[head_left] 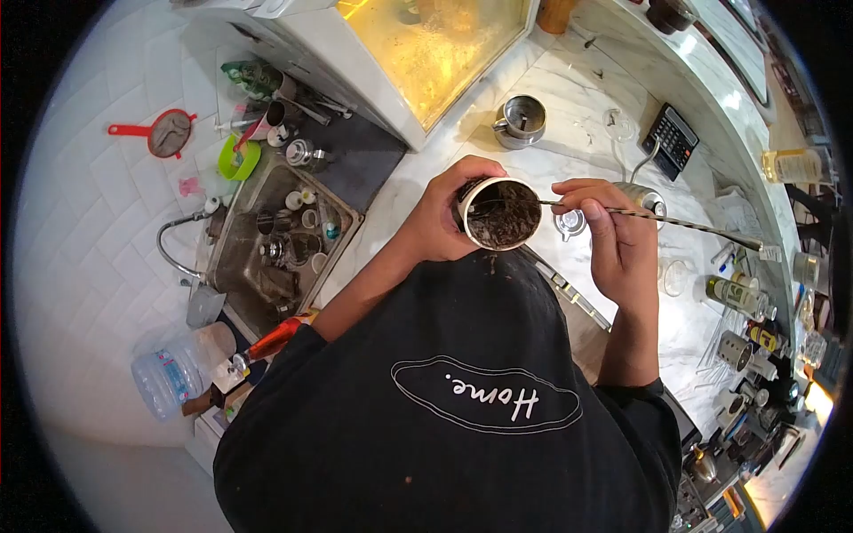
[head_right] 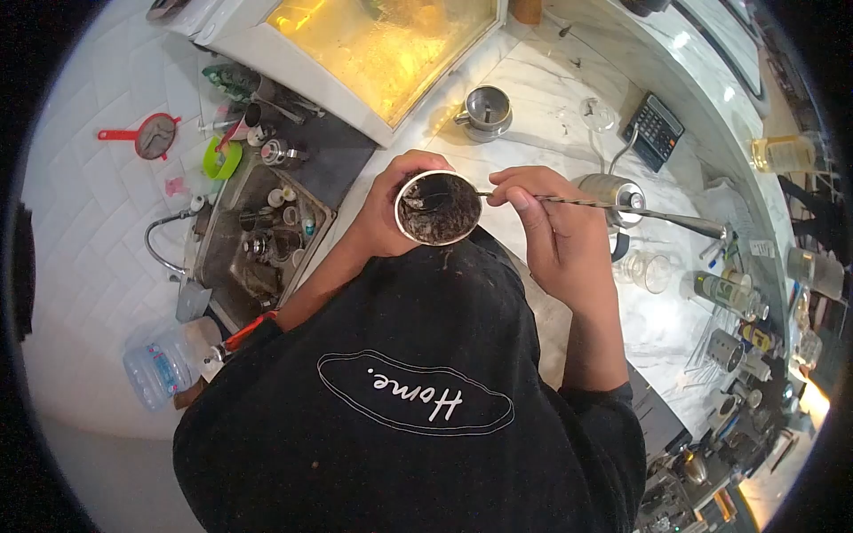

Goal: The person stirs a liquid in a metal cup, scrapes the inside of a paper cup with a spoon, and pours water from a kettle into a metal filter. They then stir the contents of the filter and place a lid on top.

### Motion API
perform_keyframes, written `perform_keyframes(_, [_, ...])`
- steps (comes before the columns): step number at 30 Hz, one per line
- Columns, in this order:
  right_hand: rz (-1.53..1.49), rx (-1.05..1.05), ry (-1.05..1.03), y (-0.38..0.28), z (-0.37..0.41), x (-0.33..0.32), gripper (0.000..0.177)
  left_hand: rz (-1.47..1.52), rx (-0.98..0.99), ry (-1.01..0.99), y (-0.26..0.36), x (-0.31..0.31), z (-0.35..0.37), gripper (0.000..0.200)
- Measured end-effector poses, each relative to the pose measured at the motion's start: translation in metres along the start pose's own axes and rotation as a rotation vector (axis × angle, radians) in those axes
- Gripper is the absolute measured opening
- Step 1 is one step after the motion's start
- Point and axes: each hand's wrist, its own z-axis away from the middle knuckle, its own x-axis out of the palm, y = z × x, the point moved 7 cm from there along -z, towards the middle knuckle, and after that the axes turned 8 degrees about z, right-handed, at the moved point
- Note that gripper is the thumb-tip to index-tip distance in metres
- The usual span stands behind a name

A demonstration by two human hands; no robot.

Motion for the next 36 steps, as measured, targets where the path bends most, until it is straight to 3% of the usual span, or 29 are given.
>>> perform_keyframes(4, [-0.064,0.015,-0.015,0.007,-0.004,0.006,0.024,-0.01,-0.042,0.038,-0.004,0.0,0.011,0.087])
perform_keyframes(7, [-0.087,0.041,-0.022,0.012,-0.008,0.007,0.026,0.065,-0.078,0.167,-0.002,0.0,0.015,0.078])
perform_keyframes(13, [-0.044,-0.046,-0.024,0.014,-0.019,0.009,0.027,0.157,-0.153,0.244,-0.007,0.001,0.022,0.081])
perform_keyframes(19, [-0.064,0.058,-0.034,0.023,-0.014,0.015,0.026,0.146,-0.187,0.267,-0.019,0.005,0.03,0.083])
perform_keyframes(22, [-0.157,0.144,-0.007,0.036,-0.005,0.024,0.026,0.031,-0.139,0.207,-0.022,0.005,0.034,0.089])
perform_keyframes(28, [-0.234,0.151,0.18,0.036,0.005,0.022,0.023,0.103,-0.119,0.296,-0.019,0.007,0.025,0.089])
perform_keyframes(36, [-0.256,0.201,0.217,0.038,0.009,0.016,0.023,0.065,-0.057,0.297,-0.01,0.014,0.013,0.085])
